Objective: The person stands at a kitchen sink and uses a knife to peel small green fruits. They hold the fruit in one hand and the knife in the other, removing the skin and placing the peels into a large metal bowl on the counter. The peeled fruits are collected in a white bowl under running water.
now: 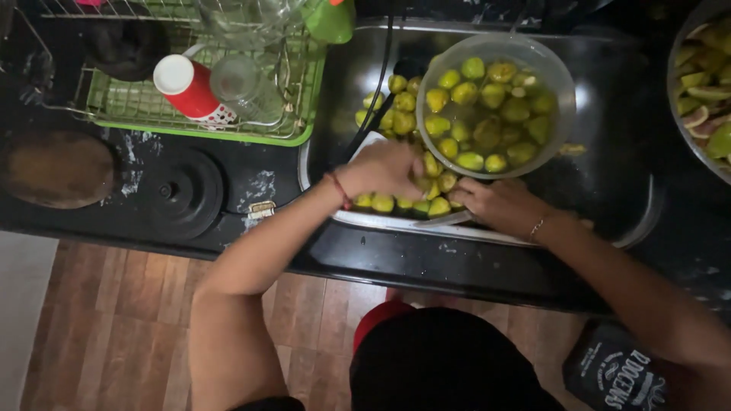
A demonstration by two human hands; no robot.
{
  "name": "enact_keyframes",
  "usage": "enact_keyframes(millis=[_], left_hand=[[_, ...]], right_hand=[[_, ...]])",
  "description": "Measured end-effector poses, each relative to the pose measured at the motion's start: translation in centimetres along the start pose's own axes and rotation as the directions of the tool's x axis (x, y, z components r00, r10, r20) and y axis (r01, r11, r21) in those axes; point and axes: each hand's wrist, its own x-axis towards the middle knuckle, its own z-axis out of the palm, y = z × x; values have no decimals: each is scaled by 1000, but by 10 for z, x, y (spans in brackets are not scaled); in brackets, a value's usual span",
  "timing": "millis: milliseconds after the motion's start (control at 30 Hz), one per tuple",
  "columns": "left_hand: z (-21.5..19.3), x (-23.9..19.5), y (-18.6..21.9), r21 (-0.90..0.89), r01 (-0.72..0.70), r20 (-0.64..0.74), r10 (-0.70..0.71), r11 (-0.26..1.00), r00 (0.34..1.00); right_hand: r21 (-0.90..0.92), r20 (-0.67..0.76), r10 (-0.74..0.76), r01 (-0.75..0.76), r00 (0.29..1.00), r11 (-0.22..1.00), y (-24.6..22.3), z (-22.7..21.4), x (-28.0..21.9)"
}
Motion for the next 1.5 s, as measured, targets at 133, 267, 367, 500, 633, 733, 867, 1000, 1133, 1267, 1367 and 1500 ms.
enact_keyframes(millis=[133, 267, 367, 500, 633, 733, 867, 1000, 1133, 1267, 1367, 1500], left_hand=[[-35, 3, 17, -316, -195, -338, 82, 928, 938], [-34, -31, 24, -182, -93, -302, 34, 979, 953], [20, -6, -21, 275, 124, -221, -63, 954, 973], [41, -4, -20, 367, 199, -143, -156, 909, 977], [9, -26, 9, 348, 280, 60, -320, 895, 946], [-1, -28, 10, 283, 287, 121, -330, 915, 936], [-7, -29, 8, 217, 239, 152, -275, 946, 949], [-56, -39, 47, 35, 224, 155, -227, 974, 961], [-59, -9, 41, -325, 10, -258, -99, 946, 961], [-37, 1, 18, -115, 74, -278, -104, 991, 955], [10, 8, -8, 120, -126, -200, 148, 985, 969], [38, 12, -15, 391, -475, -96, 548, 789, 831]], right_hand=[[141, 35, 41, -46, 999, 989, 7, 27, -4], [332, 155, 161, -206, 975, 920, 19, 0, -33], [285, 79, 387, -393, 919, 874, 42, -21, -40], [79, -460, 357, -363, 813, 929, 79, -2, -85], [157, 46, 210, -215, 977, 964, 72, 22, -98], [95, 220, 99, -122, 970, 988, 54, -8, -77], [-128, 321, 45, -4, 946, 992, 41, -23, -54], [-433, 71, 9, 22, 997, 901, 58, 43, -70], [-225, 339, 113, -36, 934, 974, 78, 47, -69], [-180, 327, 141, -85, 934, 980, 72, 6, -91], [-245, 25, 335, -319, 942, 916, 52, -32, -92], [-450, -110, 496, -488, 861, 748, 65, -14, -96]])
